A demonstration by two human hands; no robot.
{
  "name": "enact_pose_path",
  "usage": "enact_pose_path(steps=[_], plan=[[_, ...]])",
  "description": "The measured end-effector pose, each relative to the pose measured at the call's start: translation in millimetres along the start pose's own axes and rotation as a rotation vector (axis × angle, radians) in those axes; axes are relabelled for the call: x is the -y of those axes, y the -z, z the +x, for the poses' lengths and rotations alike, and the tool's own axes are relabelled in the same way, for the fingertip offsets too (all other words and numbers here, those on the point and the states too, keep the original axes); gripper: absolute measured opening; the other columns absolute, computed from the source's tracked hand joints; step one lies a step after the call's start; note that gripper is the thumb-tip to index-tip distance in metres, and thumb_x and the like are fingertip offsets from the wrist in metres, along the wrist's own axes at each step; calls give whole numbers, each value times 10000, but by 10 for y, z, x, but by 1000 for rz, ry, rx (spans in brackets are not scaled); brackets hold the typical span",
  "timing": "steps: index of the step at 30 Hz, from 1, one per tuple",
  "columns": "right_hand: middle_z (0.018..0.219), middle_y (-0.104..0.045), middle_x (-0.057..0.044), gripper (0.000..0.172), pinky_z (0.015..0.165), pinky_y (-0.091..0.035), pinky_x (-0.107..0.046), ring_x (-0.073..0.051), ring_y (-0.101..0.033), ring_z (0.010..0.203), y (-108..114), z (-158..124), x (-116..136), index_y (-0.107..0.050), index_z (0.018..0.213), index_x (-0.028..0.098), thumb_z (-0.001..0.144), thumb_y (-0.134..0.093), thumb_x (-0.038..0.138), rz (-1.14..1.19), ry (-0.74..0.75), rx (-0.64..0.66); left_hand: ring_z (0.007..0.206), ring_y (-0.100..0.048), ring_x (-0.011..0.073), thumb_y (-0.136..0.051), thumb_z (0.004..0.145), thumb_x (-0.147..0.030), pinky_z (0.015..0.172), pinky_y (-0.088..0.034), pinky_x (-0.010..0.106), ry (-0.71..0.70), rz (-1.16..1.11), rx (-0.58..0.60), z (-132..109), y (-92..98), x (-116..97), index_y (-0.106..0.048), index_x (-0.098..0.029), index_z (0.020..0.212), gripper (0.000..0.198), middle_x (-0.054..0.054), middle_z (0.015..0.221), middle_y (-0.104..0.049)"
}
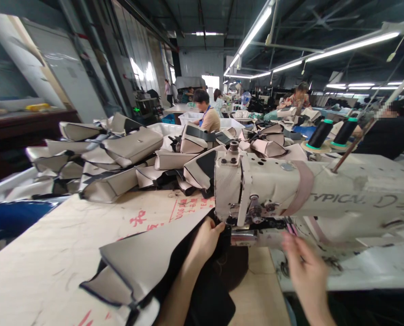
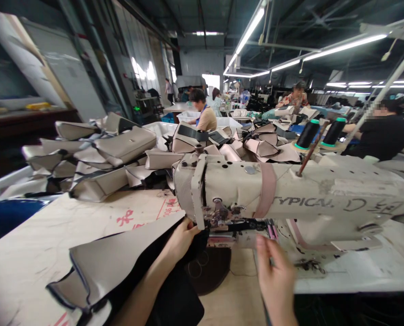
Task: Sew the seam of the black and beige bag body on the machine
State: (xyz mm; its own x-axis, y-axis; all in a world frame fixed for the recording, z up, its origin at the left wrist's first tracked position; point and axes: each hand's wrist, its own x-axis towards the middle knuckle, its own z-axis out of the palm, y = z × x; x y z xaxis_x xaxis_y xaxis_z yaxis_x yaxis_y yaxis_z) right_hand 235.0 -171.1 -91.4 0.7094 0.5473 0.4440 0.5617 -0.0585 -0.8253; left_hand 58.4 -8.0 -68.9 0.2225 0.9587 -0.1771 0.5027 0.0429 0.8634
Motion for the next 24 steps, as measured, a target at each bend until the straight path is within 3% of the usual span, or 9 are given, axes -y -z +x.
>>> enact_pose_path(steps=[2, 3, 4, 6, 10, 14, 18, 24], plan=[[1011, -641, -152, 384, 886, -421, -395, -287, -588, 955, 596, 256, -363, -642, 1038, 113, 811, -576, 415, -337, 291, -311, 507, -329, 107, -545, 680, -291, 496, -239, 246, 0, -6, -2, 15, -12, 38, -344, -210, 582, 238, -71, 505, -343], [1083, -611, -177, 433, 942, -377, -452, -331, -544, 1046, 857, 367, -542, -611, 1104, 90, 803, -587, 401, -494, 365, -376, 506, -331, 108, -547, 680, -300, 494, -237, 247, -1, -9, -2, 28, -21, 63, -348, -211, 587, 237, -71, 506, -347], [1128, -589, -184, 453, 963, -360, -476, -347, -518, 1091, 1071, 450, -712, -581, 1154, 79, 818, -567, 383, -599, 415, -376, 507, -334, 108, -551, 680, -309, 494, -238, 246, -5, -11, -1, 43, -33, 92, -354, -211, 596, 235, -70, 510, -354], [1127, -603, -149, 424, 992, -342, -492, -323, -540, 1076, 1330, 506, -1005, -564, 1193, 108, 865, -484, 364, -719, 556, -206, 511, -342, 108, -555, 682, -325, 496, -243, 244, -14, -13, -2, 77, -62, 151, -364, -210, 611, 234, -70, 522, -368], [1231, -549, -129, 464, 1009, -351, -481, -299, -522, 1128, 1294, 261, -1392, -453, 1316, 133, 890, -452, 316, -747, 622, -167, 522, -347, 111, -547, 693, -349, 502, -242, 246, -21, 5, -13, 122, -102, 221, -375, -208, 620, 234, -68, 537, -368], [1273, -519, -108, 478, 1011, -352, -486, -293, -516, 1142, 1127, 24, -1547, -418, 1346, 169, 893, -461, 315, -745, 595, -162, 544, -381, 119, -551, 696, -365, 518, -259, 249, -34, 25, 2, 86, -82, 198, -438, -196, 652, 207, -58, 563, -407], [1254, -540, -87, 468, 1006, -358, -462, -275, -540, 1115, 1192, 117, -1450, -437, 1332, 187, 884, -481, 317, -760, 594, -182, 519, -349, 111, -561, 693, -387, 506, -252, 248, -21, 46, 9, -5, -35, 124, -390, -206, 609, 263, -69, 526, -367], [1176, -592, -84, 403, 1031, -330, -438, -245, -552, 1093, 1398, 435, -1050, -525, 1243, 172, 920, -385, 366, -717, 568, -155, 508, -331, 112, -561, 688, -380, 497, -234, 250, 14, 62, -21, -71, -26, 46, -339, -214, 575, 300, -70, 496, -340]])
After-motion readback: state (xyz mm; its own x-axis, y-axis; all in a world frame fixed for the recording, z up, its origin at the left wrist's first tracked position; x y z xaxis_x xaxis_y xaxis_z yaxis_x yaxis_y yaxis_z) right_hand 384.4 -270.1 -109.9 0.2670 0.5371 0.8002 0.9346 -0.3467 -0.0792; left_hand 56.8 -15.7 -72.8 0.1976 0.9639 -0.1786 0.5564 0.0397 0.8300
